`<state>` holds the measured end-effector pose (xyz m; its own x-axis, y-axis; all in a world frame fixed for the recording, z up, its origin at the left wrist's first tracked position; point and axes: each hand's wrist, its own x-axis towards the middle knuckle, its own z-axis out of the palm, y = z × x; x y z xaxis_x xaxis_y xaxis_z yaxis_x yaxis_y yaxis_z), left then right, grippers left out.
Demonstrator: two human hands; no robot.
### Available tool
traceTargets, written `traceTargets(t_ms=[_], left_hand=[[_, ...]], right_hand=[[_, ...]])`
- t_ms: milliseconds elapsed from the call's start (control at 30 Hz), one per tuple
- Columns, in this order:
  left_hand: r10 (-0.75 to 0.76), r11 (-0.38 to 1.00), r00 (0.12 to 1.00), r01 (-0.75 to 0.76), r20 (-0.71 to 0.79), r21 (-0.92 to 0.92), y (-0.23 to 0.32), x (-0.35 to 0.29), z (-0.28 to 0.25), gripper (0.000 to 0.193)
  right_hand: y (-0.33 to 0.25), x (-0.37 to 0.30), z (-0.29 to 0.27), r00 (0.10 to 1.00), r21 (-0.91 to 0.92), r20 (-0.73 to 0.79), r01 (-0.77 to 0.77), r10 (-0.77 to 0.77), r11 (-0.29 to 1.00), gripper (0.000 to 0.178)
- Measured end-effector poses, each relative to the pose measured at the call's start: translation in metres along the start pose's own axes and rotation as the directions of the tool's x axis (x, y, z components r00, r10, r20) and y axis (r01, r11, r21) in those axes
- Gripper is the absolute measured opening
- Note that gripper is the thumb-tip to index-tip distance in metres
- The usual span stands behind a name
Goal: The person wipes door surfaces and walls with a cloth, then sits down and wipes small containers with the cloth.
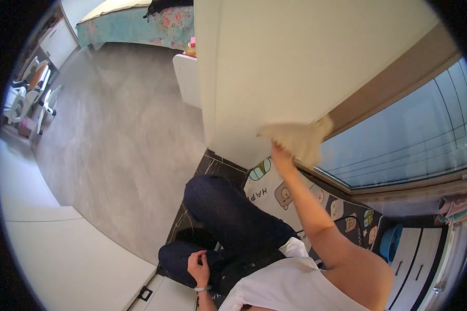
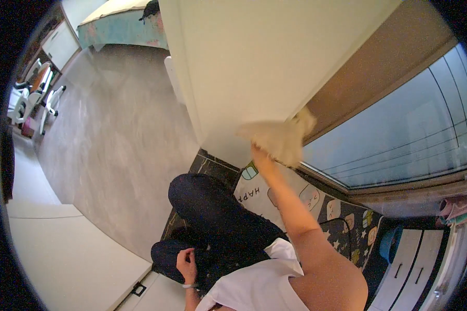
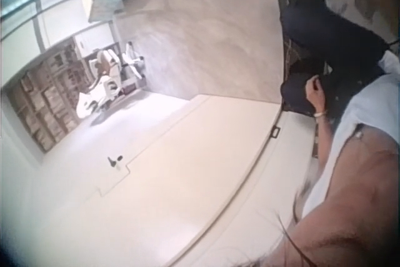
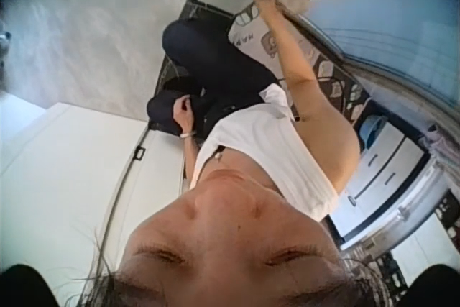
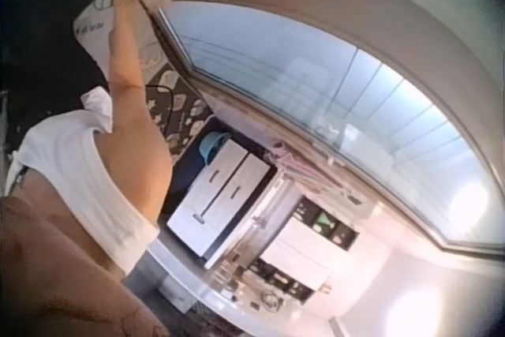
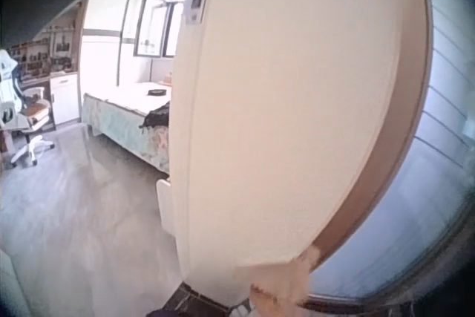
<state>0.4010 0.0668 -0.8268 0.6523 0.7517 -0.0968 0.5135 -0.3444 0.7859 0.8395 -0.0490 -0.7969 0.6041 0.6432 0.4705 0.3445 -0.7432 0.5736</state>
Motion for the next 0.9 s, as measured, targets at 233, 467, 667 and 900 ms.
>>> traceTargets(t_ms=[233, 467, 667, 900], left_hand=[[-0.018, 0.997, 0.999, 0.021, -0.051, 0.068, -0.016, -0.009, -0.015, 0.007], [-0.051, 0.999, 0.998, 0.051, 0.026, -0.018, 0.000, 0.010, 0.025, 0.007], [-0.094, 0.995, 0.991, 0.095, -0.092, 0.006, -0.004, -0.003, -0.024, 0.009], [0.079, 0.987, 0.990, -0.094, -0.118, -0.129, 0.010, 0.003, -0.021, 0.014]], right_hand=[[-0.184, -0.107, 0.105, 0.673, 0.622, 0.728, -0.730, 0.134, 0.284, 0.027], [-0.138, -0.075, 0.176, 0.137, 0.036, 0.988, -0.673, -0.077, -0.739, 0.032], [-0.133, 0.020, -0.084, 0.461, 0.583, 0.813, -0.645, 0.356, -0.494, 0.034], [0.036, 0.170, -0.137, 0.747, 0.612, -0.493, -0.065, 0.446, 0.788, 0.031]])
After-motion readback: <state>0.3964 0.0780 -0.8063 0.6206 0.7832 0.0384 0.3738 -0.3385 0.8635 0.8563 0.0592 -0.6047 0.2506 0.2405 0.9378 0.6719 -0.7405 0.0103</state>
